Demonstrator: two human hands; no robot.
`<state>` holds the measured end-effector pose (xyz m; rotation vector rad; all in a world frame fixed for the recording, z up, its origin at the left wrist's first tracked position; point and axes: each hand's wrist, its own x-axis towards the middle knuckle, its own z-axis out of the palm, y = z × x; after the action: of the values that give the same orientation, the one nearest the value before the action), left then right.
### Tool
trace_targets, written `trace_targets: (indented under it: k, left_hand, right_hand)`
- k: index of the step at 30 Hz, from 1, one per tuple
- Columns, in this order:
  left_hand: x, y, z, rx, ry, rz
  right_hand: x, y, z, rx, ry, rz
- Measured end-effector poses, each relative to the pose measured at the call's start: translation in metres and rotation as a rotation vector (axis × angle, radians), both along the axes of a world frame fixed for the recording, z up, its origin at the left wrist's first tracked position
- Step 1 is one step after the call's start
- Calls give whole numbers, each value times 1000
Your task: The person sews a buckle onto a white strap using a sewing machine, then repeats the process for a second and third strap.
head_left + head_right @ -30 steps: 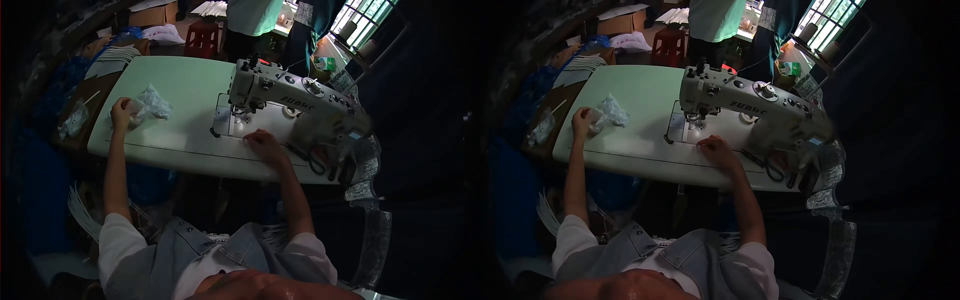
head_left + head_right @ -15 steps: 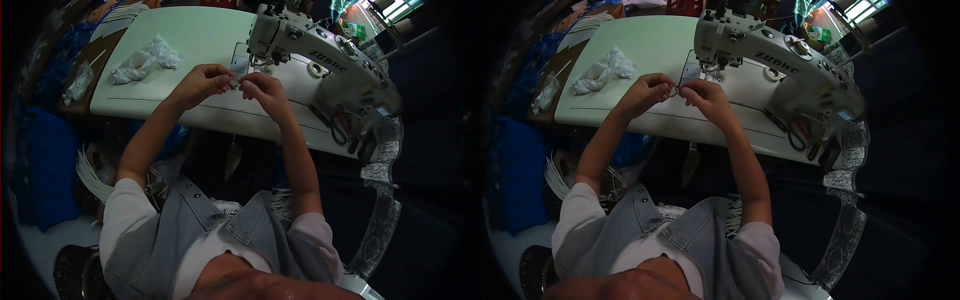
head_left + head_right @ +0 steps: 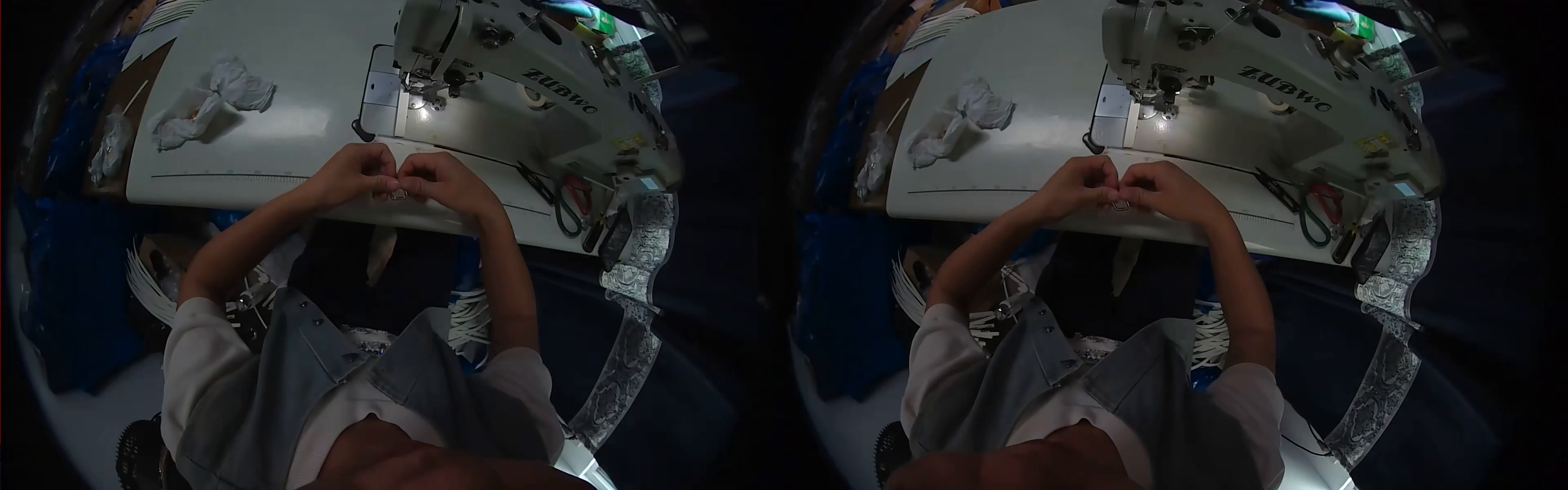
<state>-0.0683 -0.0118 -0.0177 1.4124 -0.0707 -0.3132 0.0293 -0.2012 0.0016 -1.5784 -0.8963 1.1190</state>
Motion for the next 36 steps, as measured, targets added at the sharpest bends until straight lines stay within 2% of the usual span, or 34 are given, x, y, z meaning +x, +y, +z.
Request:
trace_targets:
  k: [2, 4, 5, 7, 8, 10, 12, 14, 16, 17, 18, 20, 22, 25, 30, 32, 34, 35, 36]
  left_hand:
    - [6, -2, -7, -9, 33, -20]
    - [14, -2, -5, -29, 70, -62]
    - [20, 1, -2, -32, 82, -66]
    - [38, 12, 1, 481, -269, -15]
    - [48, 17, -3, 480, -258, -20]
    - [66, 28, -9, 953, -776, 34]
    - [74, 33, -10, 919, -701, -61]
    - [75, 34, -17, 1004, -872, -43]
    - [75, 35, -24, 1099, -1042, -44]
    - [73, 35, -26, 1163, -1153, -51]
    - [72, 33, -26, 1158, -1152, -55]
    - [72, 27, -17, 833, -840, 172]
    - [73, 29, -8, 806, -783, 181]
    - [70, 28, -2, 748, -700, 191]
    - [71, 33, -6, 702, -638, 138]
    - [71, 33, -9, 474, -431, 164]
    - [73, 29, -19, 377, -386, 221]
    - [76, 27, -19, 281, -338, 277]
    - [79, 26, -16, 278, -340, 274]
  right_hand:
    - [6, -4, -2, -27, 29, 0]
    - [14, -6, 3, -43, -163, 83]
    - [21, -6, 8, -47, -151, 80]
    - [41, -3, 18, -145, -393, 205]
    - [52, -1, 20, -145, -381, 204]
    - [76, 7, 18, -191, -193, 285]
    - [92, 14, 10, -98, -183, 252]
    - [98, 15, 0, -5, -173, 214]
    - [98, 17, -11, -5, 44, 12]
    - [95, 17, -12, -7, 53, 8]
    - [91, 16, -10, 37, 72, -33]
    - [86, 17, -5, 75, 88, -80]
    - [81, 22, -2, 140, -104, -181]
    - [73, 23, -13, 196, -166, -183]
    - [62, 30, -11, 110, -380, -277]
    - [62, 30, -15, 43, -419, -325]
    - [64, 34, -25, 52, -631, -377]
    - [66, 38, -33, 55, -636, -383]
    - [68, 41, -44, 173, -735, -435]
